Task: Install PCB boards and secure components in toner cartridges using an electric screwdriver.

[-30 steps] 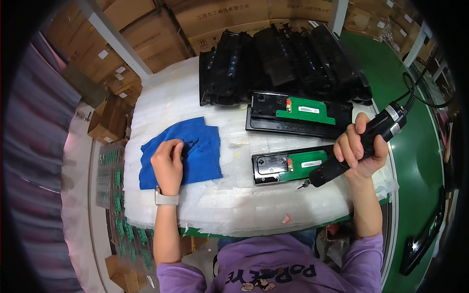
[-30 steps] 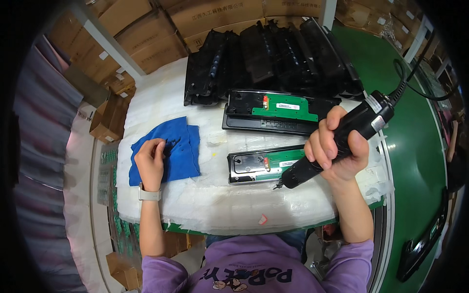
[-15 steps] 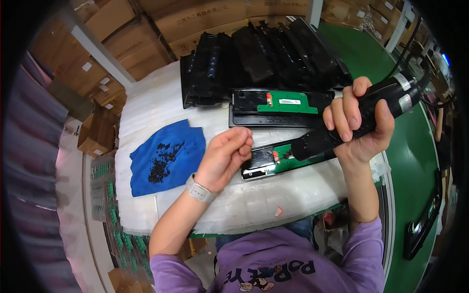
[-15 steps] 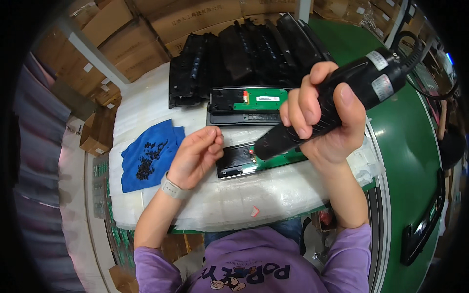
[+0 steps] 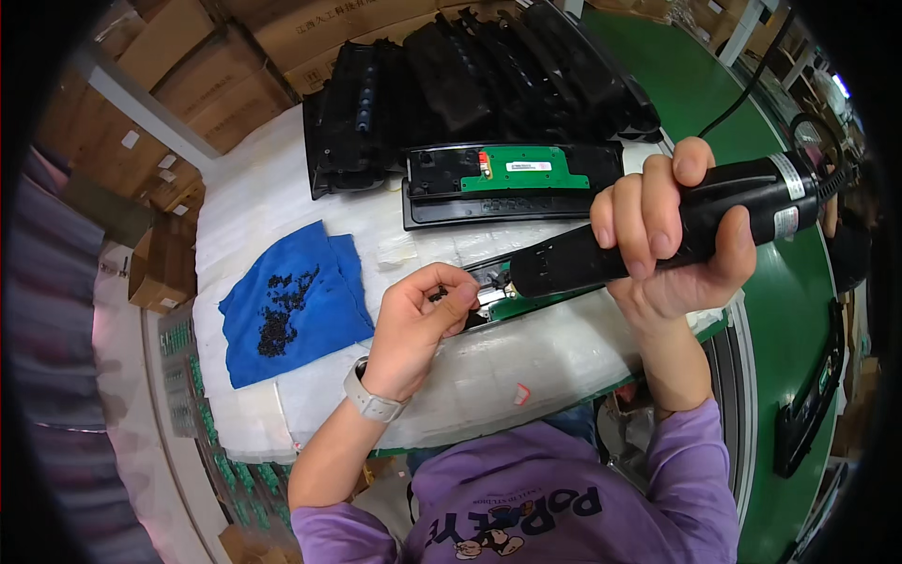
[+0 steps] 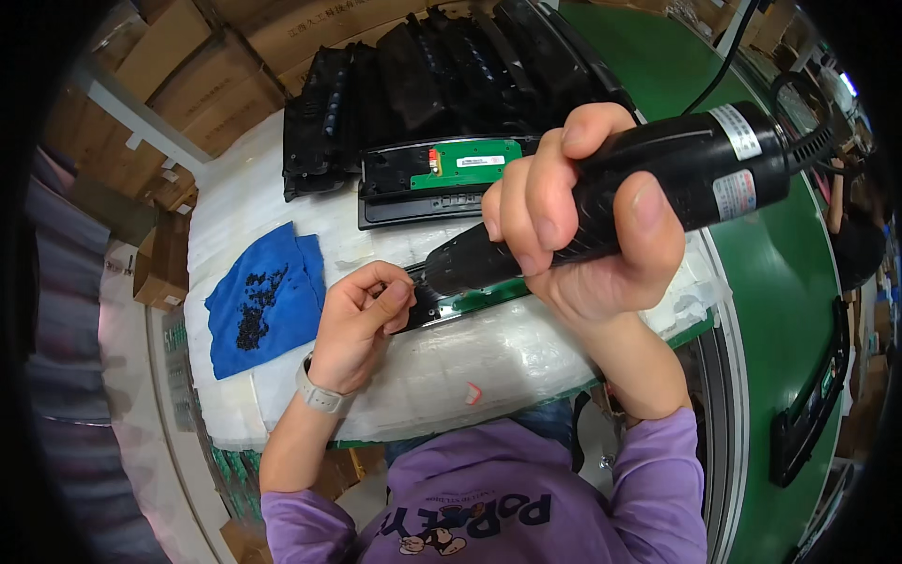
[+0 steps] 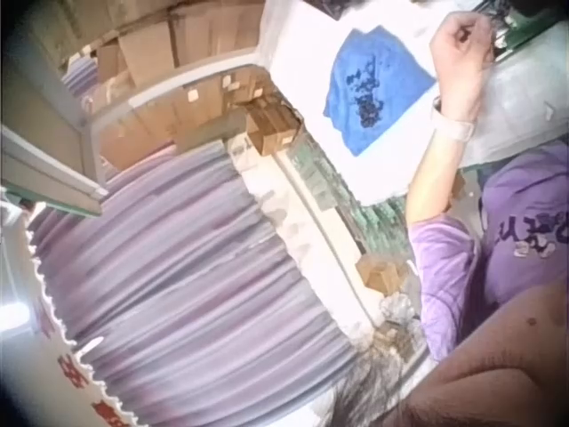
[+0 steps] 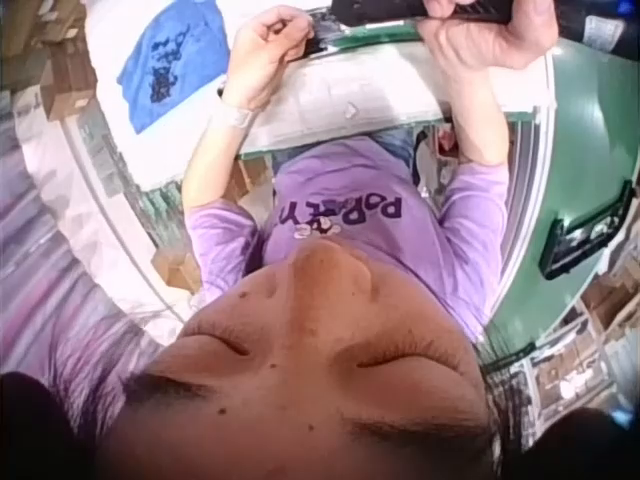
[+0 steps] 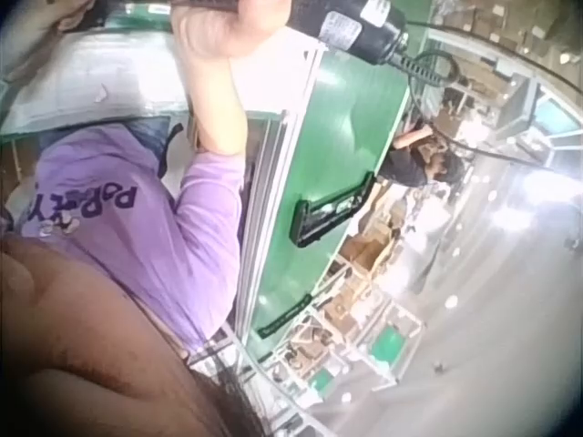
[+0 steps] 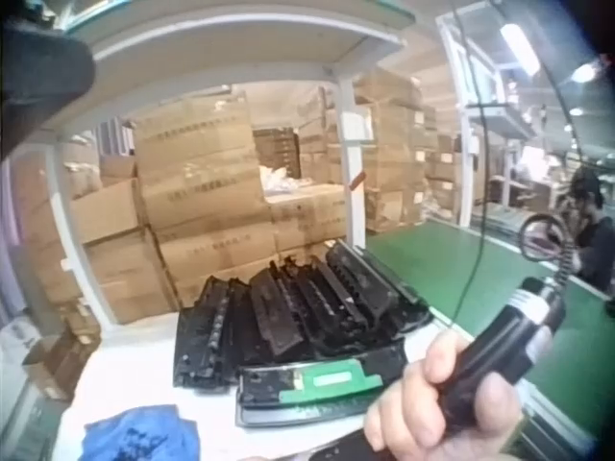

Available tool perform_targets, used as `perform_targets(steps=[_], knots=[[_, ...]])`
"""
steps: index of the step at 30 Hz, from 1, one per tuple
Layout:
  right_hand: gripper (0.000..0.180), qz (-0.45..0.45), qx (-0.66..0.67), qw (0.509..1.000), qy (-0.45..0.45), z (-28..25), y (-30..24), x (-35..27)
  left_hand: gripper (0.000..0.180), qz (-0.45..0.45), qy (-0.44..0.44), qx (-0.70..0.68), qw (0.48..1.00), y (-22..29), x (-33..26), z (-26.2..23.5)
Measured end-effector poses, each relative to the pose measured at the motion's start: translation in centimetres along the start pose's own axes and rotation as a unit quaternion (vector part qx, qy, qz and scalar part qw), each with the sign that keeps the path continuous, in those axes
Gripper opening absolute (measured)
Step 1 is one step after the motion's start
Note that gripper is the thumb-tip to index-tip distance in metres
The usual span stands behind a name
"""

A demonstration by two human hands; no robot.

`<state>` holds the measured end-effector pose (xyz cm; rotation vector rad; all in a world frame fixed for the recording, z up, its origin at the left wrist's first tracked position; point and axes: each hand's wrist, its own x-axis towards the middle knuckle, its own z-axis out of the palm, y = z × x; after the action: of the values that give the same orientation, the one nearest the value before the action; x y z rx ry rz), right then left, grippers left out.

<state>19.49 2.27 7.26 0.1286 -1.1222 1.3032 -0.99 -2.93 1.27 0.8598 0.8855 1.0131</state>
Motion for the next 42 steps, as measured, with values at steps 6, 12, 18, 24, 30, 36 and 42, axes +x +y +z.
perform_targets(steps=[6,12,18,24,30,36,42], knots=[[0.040,0.022,0.031,0.999,0.017,-0.3,0.1,-0.2,0.013,-0.005,-0.007,0.015,1.000,-0.3,0.0,-0.3],[0.040,0.019,0.034,0.999,0.016,-0.3,0.0,-0.2,0.015,-0.005,-0.028,-0.018,0.999,-0.3,0.1,-0.4],[0.039,0.028,0.019,0.999,0.008,-0.2,0.2,-0.3,0.016,-0.002,-0.030,0.006,1.000,-0.4,0.0,-0.5],[0.038,0.051,0.021,0.998,0.005,0.2,0.5,0.1,0.015,-0.014,-0.004,0.061,0.998,-0.2,-0.3,0.0],[0.035,0.094,0.025,0.992,0.076,-0.3,0.6,0.6,0.017,0.030,0.005,0.174,0.984,0.7,-0.6,0.5],[0.029,0.123,-0.196,0.972,0.041,-0.4,1.1,1.2,0.024,0.095,0.087,-0.098,0.987,0.1,0.6,-1.7],[0.016,0.121,-0.140,0.980,0.077,-0.1,2.3,1.1,0.022,0.082,0.112,-0.068,0.988,0.3,0.5,-0.7]])
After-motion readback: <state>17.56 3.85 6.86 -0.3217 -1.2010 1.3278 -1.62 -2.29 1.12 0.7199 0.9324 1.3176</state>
